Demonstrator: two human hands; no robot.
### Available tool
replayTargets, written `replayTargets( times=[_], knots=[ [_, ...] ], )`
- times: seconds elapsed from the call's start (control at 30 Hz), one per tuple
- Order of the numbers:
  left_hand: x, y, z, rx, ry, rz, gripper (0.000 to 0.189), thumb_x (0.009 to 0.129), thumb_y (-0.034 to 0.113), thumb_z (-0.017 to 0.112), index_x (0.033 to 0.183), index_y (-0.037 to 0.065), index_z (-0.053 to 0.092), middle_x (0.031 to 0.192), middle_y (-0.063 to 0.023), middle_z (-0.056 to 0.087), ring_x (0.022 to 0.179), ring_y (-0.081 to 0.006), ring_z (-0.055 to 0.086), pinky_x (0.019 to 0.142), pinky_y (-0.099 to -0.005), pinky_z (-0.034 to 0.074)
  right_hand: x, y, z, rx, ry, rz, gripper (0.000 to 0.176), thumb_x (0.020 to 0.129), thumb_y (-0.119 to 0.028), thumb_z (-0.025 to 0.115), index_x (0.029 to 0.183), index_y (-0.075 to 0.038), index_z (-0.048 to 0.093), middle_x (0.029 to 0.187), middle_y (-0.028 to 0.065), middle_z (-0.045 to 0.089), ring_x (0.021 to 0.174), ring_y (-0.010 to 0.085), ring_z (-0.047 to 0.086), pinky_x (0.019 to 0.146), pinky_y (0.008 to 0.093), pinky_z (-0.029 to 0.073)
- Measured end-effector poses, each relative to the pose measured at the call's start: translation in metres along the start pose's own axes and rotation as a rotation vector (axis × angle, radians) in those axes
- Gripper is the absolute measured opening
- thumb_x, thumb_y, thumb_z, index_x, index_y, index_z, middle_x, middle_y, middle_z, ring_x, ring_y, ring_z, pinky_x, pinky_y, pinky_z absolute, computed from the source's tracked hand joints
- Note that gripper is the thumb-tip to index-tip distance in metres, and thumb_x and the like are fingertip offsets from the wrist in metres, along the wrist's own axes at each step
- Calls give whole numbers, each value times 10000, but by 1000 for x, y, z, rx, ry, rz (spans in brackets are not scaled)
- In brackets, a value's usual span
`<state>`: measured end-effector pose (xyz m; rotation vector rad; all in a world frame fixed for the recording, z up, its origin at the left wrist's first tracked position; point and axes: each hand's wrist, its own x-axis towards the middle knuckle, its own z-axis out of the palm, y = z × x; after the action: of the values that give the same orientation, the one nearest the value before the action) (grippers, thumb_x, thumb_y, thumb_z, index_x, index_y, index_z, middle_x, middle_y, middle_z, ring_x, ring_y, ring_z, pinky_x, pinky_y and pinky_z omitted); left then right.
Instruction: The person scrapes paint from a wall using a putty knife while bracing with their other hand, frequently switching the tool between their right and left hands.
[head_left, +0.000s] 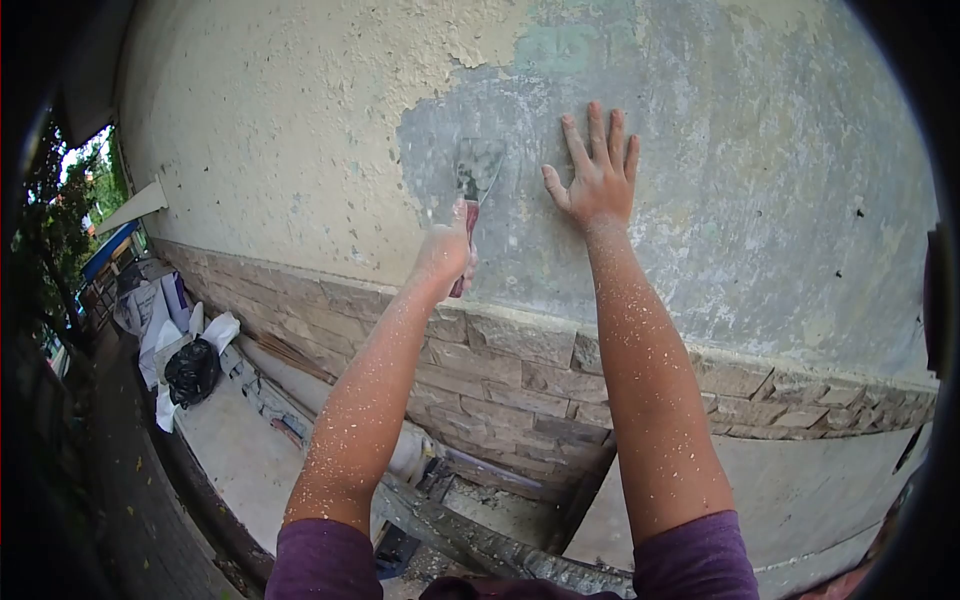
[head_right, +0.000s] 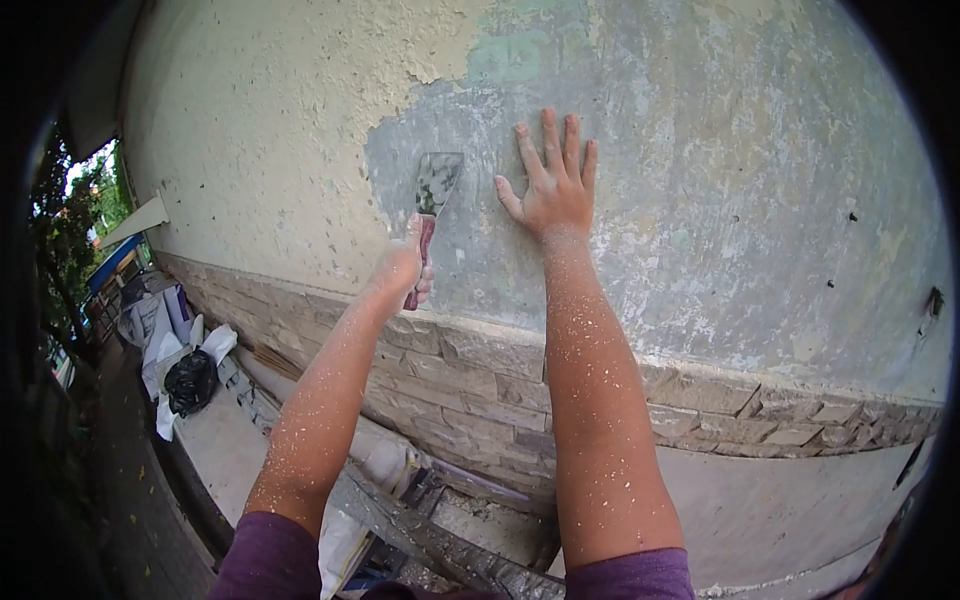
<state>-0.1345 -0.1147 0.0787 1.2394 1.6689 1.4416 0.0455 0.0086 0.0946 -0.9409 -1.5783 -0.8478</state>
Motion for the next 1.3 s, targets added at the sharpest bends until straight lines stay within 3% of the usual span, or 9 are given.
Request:
replayTargets(
  times=[0.1, 0.17, 0.37, 0.6, 0.7, 0.77, 0.97, 1.17, 1.3],
  knots=[
    [12, 31, 10, 23, -14, -9, 612, 978, 603, 266, 735, 74, 455, 556, -15, 452, 443, -145, 447, 418, -308, 401, 1, 0, 1, 30, 0, 10, 698, 814, -559, 565, 1436, -280, 416, 1589, 17, 164, 1472, 261, 82, 1177, 494, 74],
    [21, 86, 12, -74, 64, 148, 623, 981, 599, 256, 732, 67, 464, 548, -18, 446, 433, -148, 443, 412, -318, 395, 5, 0, -1, 29, 1, 8, 700, 814, -558, 566, 1437, -278, 416, 1590, 17, 162, 1472, 261, 82, 1177, 494, 73],
    [-4, -7, 22, -64, 28, 10, 625, 983, 592, 257, 742, 57, 473, 567, -25, 456, 442, -150, 447, 423, -313, 401, -5, 0, -1, 21, -20, -6, 710, 805, -558, 575, 1437, -276, 416, 1590, 26, 158, 1473, 270, 77, 1176, 497, 70],
    [33, 107, -6, -154, 36, 180, 619, 971, 612, 268, 736, 71, 455, 567, -16, 443, 447, -136, 441, 414, -310, 397, 1, -1, 0, 0, -15, 4, 705, 811, -558, 570, 1438, -274, 416, 1592, 25, 150, 1473, 272, 71, 1176, 498, 69],
    [23, 61, -9, -124, 37, 164, 625, 966, 624, 264, 718, 79, 443, 566, -14, 444, 447, -134, 440, 411, -305, 394, 1, 0, -2, -12, -25, 0, 709, 805, -553, 578, 1436, -273, 418, 1592, 23, 152, 1473, 267, 70, 1178, 494, 69],
    [7, 22, -8, -16, 57, -36, 671, 976, 586, 276, 659, 41, 504, 556, -65, 487, 447, -197, 502, 419, -340, 422, -2, -1, -1, 7, -23, 1, 709, 805, -552, 580, 1436, -274, 418, 1591, 22, 154, 1474, 264, 70, 1178, 494, 69],
    [66, 109, -26, -187, 121, 163, 625, 962, 641, 247, 759, 83, 443, 563, 1, 420, 418, -129, 409, 399, -291, 378, 3, 1, 0, 25, 4, 13, 699, 805, -543, 584, 1431, -275, 427, 1588, 17, 169, 1471, 257, 90, 1180, 488, 76],
    [23, 36, -11, -162, 20, 32, 607, 960, 647, 247, 754, 100, 413, 565, 13, 413, 424, -116, 399, 394, -289, 372, -1, 0, -3, 32, -4, 16, 696, 799, -544, 590, 1423, -278, 438, 1586, 7, 175, 1469, 248, 105, 1184, 475, 86],
    [39, 65, -19, -128, 20, 113, 579, 969, 625, 256, 772, 105, 419, 565, 18, 411, 426, -107, 393, 394, -284, 369, 1, -2, 0, 48, 13, 28, 689, 802, -536, 591, 1422, -277, 440, 1585, 8, 178, 1469, 247, 107, 1184, 474, 85]
  ],
)
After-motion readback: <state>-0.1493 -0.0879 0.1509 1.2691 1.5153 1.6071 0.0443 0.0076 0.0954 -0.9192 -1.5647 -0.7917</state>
